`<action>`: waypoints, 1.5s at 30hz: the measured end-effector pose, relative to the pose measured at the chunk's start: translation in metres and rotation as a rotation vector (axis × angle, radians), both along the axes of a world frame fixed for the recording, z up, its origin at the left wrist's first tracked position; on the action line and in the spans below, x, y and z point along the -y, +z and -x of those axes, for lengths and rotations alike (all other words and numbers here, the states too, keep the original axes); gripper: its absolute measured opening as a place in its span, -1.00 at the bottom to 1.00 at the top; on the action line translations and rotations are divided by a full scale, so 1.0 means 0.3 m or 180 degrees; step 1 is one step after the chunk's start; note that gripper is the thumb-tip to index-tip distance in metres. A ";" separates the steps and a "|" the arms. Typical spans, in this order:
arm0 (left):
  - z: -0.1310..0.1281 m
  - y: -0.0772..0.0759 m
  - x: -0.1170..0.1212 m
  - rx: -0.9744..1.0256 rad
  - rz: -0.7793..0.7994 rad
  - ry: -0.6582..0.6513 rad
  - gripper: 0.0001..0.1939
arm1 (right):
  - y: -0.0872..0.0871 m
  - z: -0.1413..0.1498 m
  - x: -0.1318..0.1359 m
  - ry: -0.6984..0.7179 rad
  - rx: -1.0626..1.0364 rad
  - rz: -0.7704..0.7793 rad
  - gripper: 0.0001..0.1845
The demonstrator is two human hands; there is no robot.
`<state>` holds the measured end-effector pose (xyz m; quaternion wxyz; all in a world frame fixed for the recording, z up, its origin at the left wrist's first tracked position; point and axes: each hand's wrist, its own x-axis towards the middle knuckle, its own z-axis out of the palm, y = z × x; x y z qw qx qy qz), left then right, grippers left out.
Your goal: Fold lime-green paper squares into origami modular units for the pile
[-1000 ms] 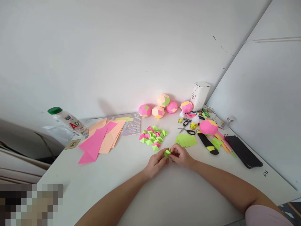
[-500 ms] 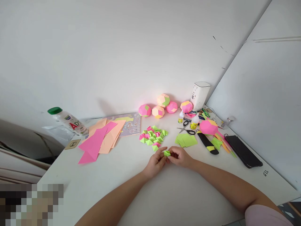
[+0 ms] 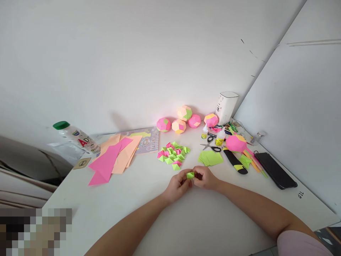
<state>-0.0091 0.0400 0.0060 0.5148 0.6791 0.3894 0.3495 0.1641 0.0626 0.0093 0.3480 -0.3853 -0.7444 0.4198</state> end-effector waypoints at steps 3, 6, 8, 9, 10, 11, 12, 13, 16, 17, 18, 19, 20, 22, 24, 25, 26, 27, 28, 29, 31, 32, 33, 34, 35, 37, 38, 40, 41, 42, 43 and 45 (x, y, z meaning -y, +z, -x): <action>0.001 -0.003 -0.002 0.0103 0.0160 0.0025 -0.62 | 0.008 0.002 0.001 -0.0111 -0.0076 -0.0054 -0.89; 0.003 -0.003 -0.005 0.0167 0.0295 0.0061 -0.61 | 0.007 0.000 -0.002 -0.0127 -0.0147 0.0021 -0.87; 0.005 -0.001 -0.006 0.0159 0.0364 0.0149 -0.62 | 0.004 -0.002 -0.004 -0.0064 -0.0218 0.0212 -0.90; 0.005 0.001 -0.006 0.0156 0.0387 0.0198 -0.62 | 0.003 -0.003 -0.004 -0.0021 -0.0261 0.0320 -0.91; 0.005 0.003 -0.006 0.0161 0.0406 0.0240 -0.63 | 0.002 -0.005 -0.004 0.0022 -0.0307 0.0405 -0.93; 0.005 0.004 -0.006 0.0173 0.0425 0.0269 -0.63 | 0.003 -0.006 -0.004 0.0062 -0.0350 0.0454 -0.94; 0.004 0.005 -0.006 0.0192 0.0446 0.0283 -0.63 | 0.004 -0.007 -0.003 0.0111 -0.0373 0.0467 -0.94; 0.004 0.005 -0.006 0.0204 0.0461 0.0287 -0.63 | 0.005 -0.009 -0.002 0.0163 -0.0373 0.0446 -0.92; 0.003 0.001 -0.007 0.0135 0.0416 0.0318 -0.63 | 0.011 -0.011 0.001 0.0342 -0.0299 0.0334 -0.86; 0.003 -0.001 -0.007 0.0098 0.0383 0.0335 -0.64 | 0.012 -0.011 0.001 0.0392 -0.0277 0.0303 -0.85; 0.003 -0.003 -0.008 0.0068 0.0355 0.0347 -0.64 | 0.012 -0.011 0.000 0.0408 -0.0254 0.0266 -0.84; 0.002 -0.004 -0.008 0.0049 0.0339 0.0352 -0.64 | 0.011 -0.010 -0.001 0.0378 -0.0228 0.0218 -0.84; 0.002 -0.006 -0.009 0.0045 0.0332 0.0346 -0.64 | 0.009 -0.008 -0.003 0.0316 -0.0192 0.0165 -0.85; 0.000 -0.007 -0.009 0.0068 0.0317 0.0346 -0.64 | 0.006 -0.005 -0.007 0.0152 -0.0118 0.0068 -0.84; -0.003 -0.007 -0.008 0.0109 0.0264 0.0394 -0.62 | 0.003 -0.004 -0.009 0.0065 -0.0114 0.0082 -0.80; -0.004 -0.006 -0.008 0.0130 0.0221 0.0437 -0.61 | 0.002 -0.005 -0.010 0.0066 -0.0146 0.0148 -0.79; -0.005 -0.004 -0.009 0.0143 0.0176 0.0473 -0.61 | 0.003 -0.006 -0.010 0.0081 -0.0188 0.0240 -0.79; -0.005 -0.002 -0.010 0.0152 0.0141 0.0494 -0.63 | 0.004 -0.007 -0.009 0.0087 -0.0231 0.0334 -0.79; -0.006 -0.001 -0.011 0.0156 0.0129 0.0491 -0.67 | 0.006 -0.009 -0.008 0.0083 -0.0264 0.0417 -0.79; -0.005 0.001 -0.012 0.0160 0.0150 0.0467 -0.72 | 0.008 -0.010 -0.008 0.0072 -0.0278 0.0478 -0.79; -0.005 0.002 -0.017 0.0197 0.0275 0.0411 -0.75 | 0.010 -0.013 -0.007 0.0059 -0.0260 0.0533 -0.81; -0.004 0.002 -0.019 0.0240 0.0361 0.0414 -0.73 | 0.010 -0.013 -0.007 0.0071 -0.0232 0.0519 -0.81; -0.004 0.000 -0.022 0.0299 0.0448 0.0446 -0.71 | 0.010 -0.013 -0.008 0.0098 -0.0188 0.0464 -0.81; -0.003 -0.002 -0.024 0.0372 0.0531 0.0492 -0.70 | 0.009 -0.013 -0.009 0.0138 -0.0136 0.0367 -0.81; -0.003 -0.005 -0.027 0.0458 0.0612 0.0543 -0.69 | 0.008 -0.012 -0.011 0.0178 -0.0082 0.0240 -0.80; -0.003 -0.012 -0.032 0.0636 0.0757 0.0616 -0.68 | 0.004 -0.010 -0.013 0.0261 0.0011 -0.0020 -0.79; -0.003 -0.015 -0.035 0.0721 0.0810 0.0627 -0.68 | 0.001 -0.009 -0.014 0.0289 0.0037 -0.0118 -0.78; -0.002 -0.019 -0.039 0.0881 0.0859 0.0644 -0.69 | -0.006 -0.007 -0.013 0.0314 0.0018 -0.0194 -0.82; -0.001 -0.020 -0.040 0.0943 0.0861 0.0649 -0.69 | -0.010 -0.007 -0.012 0.0304 -0.0018 -0.0180 -0.86; 0.000 -0.020 -0.040 0.0990 0.0859 0.0643 -0.69 | -0.015 -0.007 -0.011 0.0274 -0.0073 -0.0146 -0.88; 0.001 -0.019 -0.041 0.1017 0.0858 0.0629 -0.69 | -0.020 -0.008 -0.010 0.0229 -0.0140 -0.0109 -0.89; 0.003 -0.016 -0.040 0.1004 0.0871 0.0579 -0.68 | -0.029 -0.009 -0.008 0.0147 -0.0255 -0.0082 -0.85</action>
